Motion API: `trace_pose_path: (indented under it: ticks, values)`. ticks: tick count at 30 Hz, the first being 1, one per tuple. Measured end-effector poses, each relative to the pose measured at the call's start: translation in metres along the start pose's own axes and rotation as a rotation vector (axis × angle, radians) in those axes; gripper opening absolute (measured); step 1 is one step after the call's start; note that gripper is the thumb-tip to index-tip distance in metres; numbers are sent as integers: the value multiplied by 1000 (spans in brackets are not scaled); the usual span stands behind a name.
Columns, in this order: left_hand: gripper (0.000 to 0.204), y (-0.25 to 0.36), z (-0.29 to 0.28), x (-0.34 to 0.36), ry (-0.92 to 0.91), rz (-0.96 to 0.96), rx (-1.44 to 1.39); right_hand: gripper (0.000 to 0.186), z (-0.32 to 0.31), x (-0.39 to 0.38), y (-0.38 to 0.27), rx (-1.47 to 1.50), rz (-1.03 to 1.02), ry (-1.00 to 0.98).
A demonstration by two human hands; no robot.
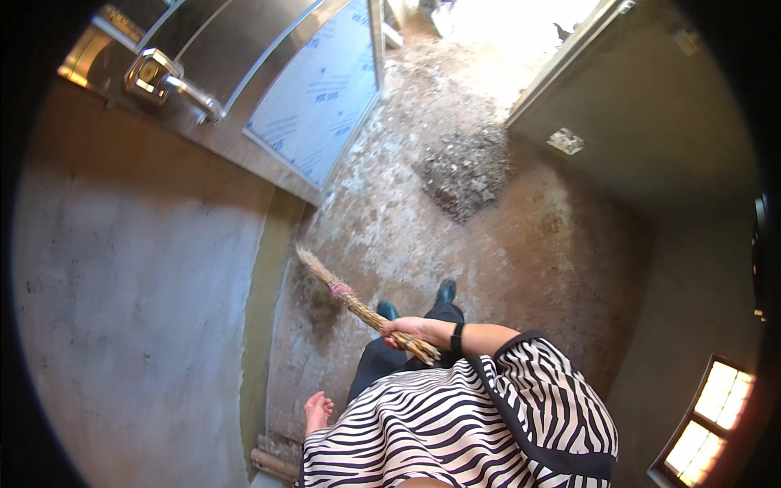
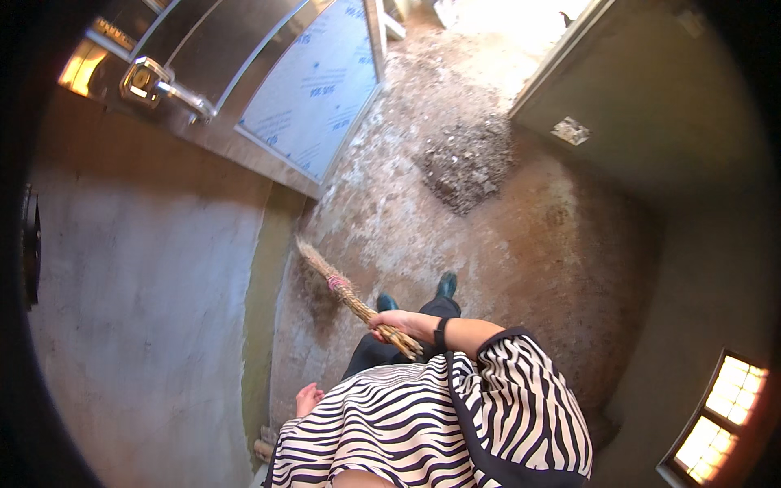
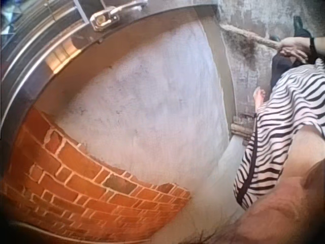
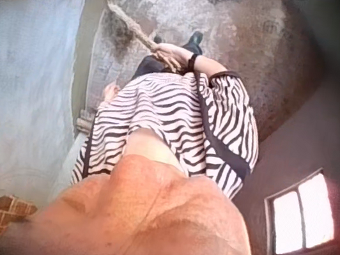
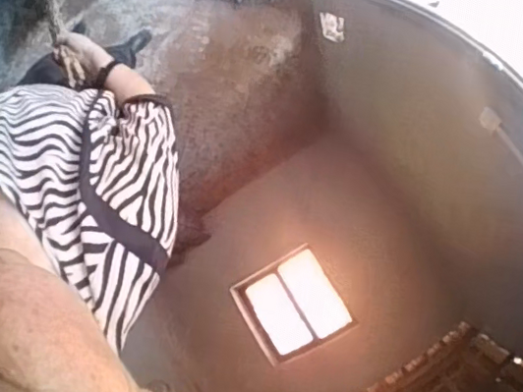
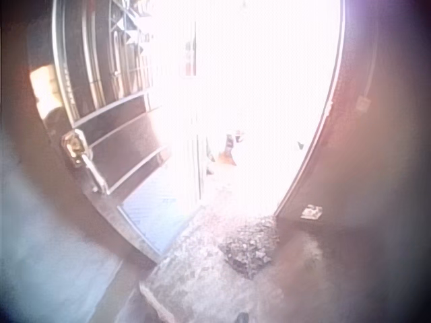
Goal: The person sweeps debris into a pile using a broom and then shovels the pile into a bucket.
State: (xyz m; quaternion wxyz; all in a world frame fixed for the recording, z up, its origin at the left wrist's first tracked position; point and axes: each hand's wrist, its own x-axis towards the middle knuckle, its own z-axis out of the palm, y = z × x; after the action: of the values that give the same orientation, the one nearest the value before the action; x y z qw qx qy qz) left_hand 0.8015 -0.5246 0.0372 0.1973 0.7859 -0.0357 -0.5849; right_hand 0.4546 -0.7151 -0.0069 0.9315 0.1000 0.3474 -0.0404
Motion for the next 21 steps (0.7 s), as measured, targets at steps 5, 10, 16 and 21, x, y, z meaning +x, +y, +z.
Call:
trace_pose_path:
  ticks: [5,10,16,21]
  values:
    - [27,-3,-19,-14,9,3,-1,12,-3,36,-26,147,-63,-55]
    - [25,-3,-28,-3,-1,8,-52,19,-96,-67,-46,426,-152,-33]
    - [24,1,-13,10,-54,-21,-44,28,-107,-170,-45,672,-376,-18]
    - [28,7,3,18,-97,-10,-36,17,-31,-97,-3,-233,-359,506]
